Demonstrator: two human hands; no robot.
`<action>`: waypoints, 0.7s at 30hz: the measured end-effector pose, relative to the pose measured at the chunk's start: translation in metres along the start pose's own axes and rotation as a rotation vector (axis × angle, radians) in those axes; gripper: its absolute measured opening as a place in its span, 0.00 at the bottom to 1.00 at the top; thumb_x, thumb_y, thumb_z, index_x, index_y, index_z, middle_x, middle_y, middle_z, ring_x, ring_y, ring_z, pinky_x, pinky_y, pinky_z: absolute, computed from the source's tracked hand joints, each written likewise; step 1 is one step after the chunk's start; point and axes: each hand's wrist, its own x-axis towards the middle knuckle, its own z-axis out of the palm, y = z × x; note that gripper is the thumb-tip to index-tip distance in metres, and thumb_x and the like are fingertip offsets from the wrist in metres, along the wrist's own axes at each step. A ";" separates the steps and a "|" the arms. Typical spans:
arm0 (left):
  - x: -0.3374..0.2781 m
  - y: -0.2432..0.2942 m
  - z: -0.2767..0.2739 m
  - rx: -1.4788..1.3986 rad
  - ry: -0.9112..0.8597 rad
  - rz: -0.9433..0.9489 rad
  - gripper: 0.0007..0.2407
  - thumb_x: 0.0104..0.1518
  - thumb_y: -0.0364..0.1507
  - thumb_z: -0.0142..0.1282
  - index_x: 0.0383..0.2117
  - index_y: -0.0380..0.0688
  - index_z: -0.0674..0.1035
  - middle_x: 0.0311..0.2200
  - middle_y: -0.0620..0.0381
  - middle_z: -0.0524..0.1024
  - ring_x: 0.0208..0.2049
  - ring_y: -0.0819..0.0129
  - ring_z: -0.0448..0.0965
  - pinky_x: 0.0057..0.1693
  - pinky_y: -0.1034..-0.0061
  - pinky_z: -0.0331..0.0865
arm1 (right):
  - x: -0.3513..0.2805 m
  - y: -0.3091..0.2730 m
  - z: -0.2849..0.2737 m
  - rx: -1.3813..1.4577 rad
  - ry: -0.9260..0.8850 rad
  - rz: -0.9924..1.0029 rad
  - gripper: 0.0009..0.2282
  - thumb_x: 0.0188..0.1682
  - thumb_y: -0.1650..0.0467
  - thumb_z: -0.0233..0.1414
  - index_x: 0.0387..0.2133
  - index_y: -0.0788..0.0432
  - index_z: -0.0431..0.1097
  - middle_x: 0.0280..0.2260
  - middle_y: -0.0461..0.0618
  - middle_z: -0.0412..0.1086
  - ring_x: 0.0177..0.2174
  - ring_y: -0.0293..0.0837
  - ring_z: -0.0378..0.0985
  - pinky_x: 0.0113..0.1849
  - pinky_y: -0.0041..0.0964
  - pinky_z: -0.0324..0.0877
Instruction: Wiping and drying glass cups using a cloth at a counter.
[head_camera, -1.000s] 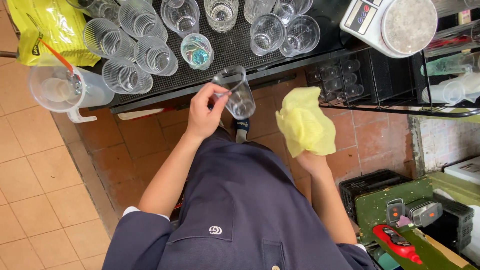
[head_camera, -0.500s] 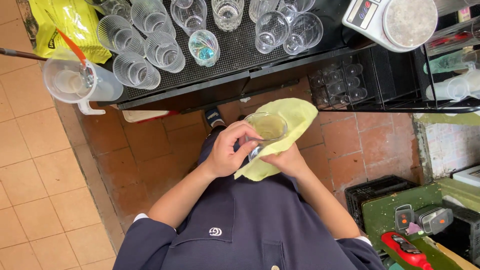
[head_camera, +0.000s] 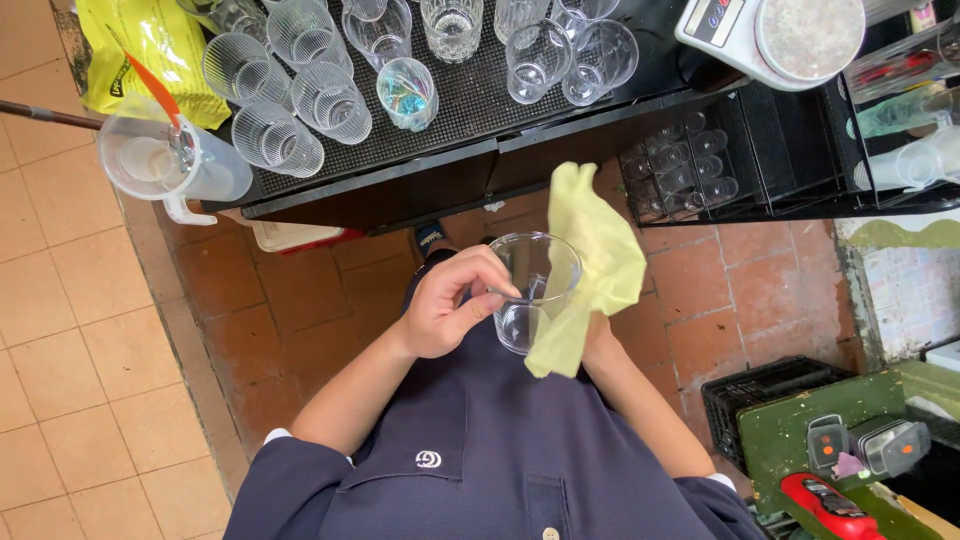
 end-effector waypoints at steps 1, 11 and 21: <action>0.000 0.003 0.001 0.003 -0.004 0.000 0.03 0.63 0.22 0.55 0.39 0.39 0.80 0.38 0.59 0.73 0.31 0.79 0.66 0.39 0.84 0.62 | -0.013 0.012 0.005 0.001 0.005 0.000 0.22 0.52 0.58 0.54 0.52 0.62 0.65 0.47 0.53 0.68 0.47 0.49 0.71 0.48 0.43 0.69; -0.008 0.013 0.012 0.092 -0.012 0.042 0.04 0.63 0.22 0.56 0.40 0.39 0.81 0.38 0.59 0.74 0.31 0.76 0.67 0.41 0.82 0.64 | -0.017 0.000 -0.009 0.781 0.003 0.343 0.29 0.59 0.54 0.43 0.64 0.63 0.56 0.59 0.55 0.63 0.57 0.49 0.69 0.57 0.46 0.67; -0.020 0.018 0.025 0.077 0.122 0.024 0.03 0.64 0.23 0.55 0.40 0.39 0.80 0.37 0.59 0.73 0.31 0.78 0.64 0.41 0.82 0.61 | -0.028 -0.002 -0.006 1.103 -0.239 0.705 0.30 0.59 0.56 0.44 0.66 0.67 0.55 0.61 0.59 0.63 0.58 0.52 0.67 0.59 0.49 0.64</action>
